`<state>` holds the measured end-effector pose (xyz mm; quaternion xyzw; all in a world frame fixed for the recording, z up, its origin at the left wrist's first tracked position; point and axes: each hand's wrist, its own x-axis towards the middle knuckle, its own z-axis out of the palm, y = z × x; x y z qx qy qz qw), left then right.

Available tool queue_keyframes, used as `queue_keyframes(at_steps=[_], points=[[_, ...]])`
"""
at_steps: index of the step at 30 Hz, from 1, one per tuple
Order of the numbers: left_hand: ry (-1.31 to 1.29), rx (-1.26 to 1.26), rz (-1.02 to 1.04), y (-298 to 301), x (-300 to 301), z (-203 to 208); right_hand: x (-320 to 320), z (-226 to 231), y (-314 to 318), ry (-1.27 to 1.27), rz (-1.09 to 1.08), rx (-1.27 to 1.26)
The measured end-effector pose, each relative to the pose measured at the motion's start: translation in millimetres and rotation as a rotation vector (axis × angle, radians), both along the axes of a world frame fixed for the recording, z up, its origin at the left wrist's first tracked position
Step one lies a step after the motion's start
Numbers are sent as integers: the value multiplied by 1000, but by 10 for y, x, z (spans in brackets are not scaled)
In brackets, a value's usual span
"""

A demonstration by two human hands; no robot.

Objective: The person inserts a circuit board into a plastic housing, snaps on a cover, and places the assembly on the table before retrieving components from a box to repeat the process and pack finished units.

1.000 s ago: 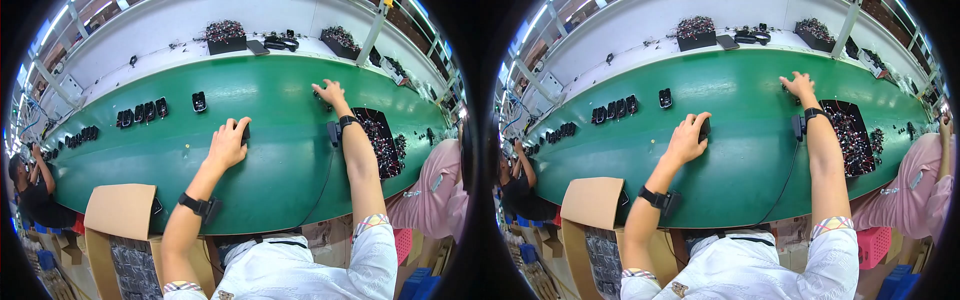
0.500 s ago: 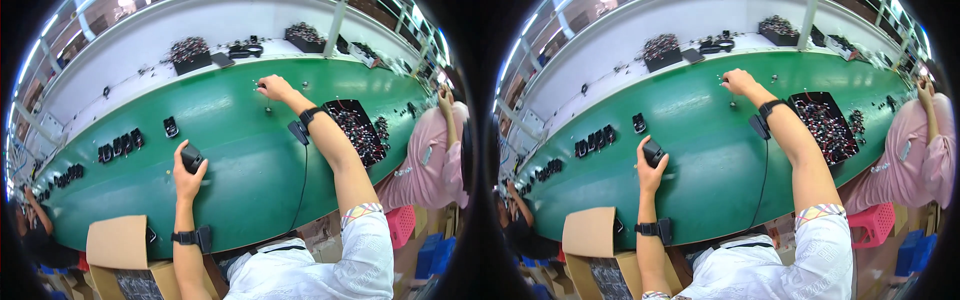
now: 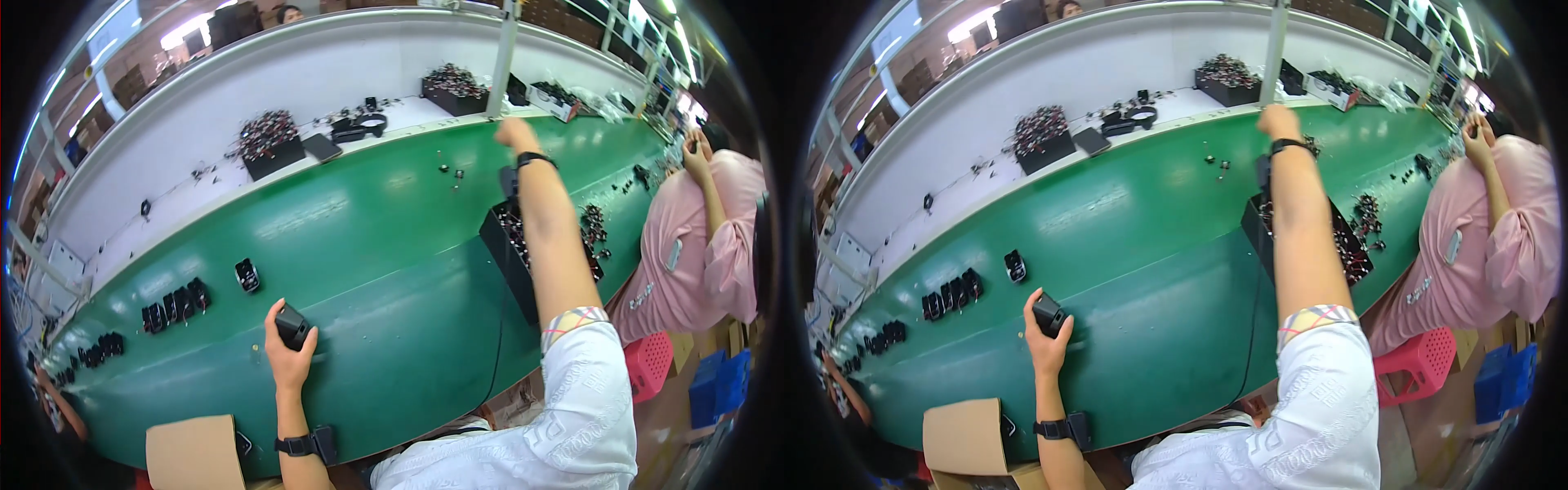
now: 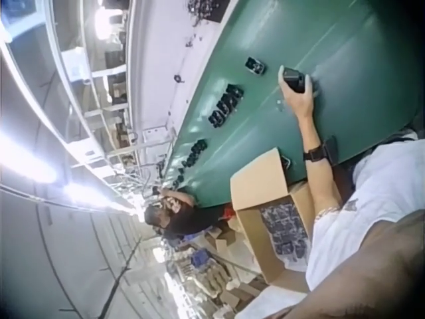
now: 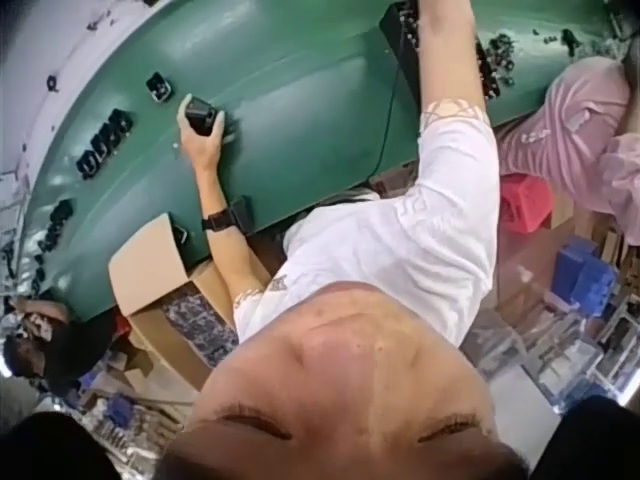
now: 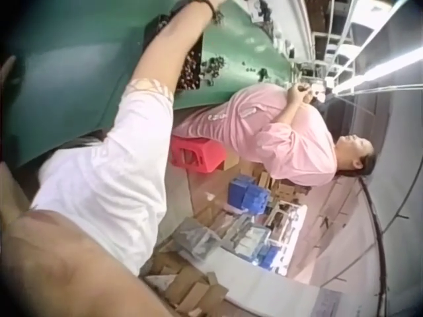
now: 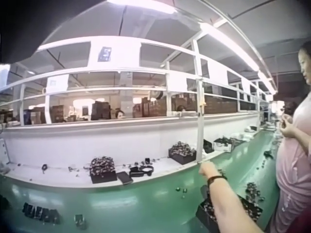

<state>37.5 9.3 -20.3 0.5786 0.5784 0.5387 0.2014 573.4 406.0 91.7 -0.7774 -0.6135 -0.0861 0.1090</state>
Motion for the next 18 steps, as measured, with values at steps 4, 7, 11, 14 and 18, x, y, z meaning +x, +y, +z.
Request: queue_keyframes(at_steps=[4,7,11,14,18], points=[[-12,-11,-10,26,-21,-45,-913,-513,215,15,127,-226],[-14,-40,-8,-29,-4,26,-1598,-788,60,169,-22,-371],[-13,-40,-15,-16,8,10,-2034,-1190,-272,72,62,-163],[7,-35,-11,-34,-31,0,-2276,-1214,-406,37,313,-18],[59,-17,-2,-82,-101,21,-2506,-1231,-480,425,610,91]])
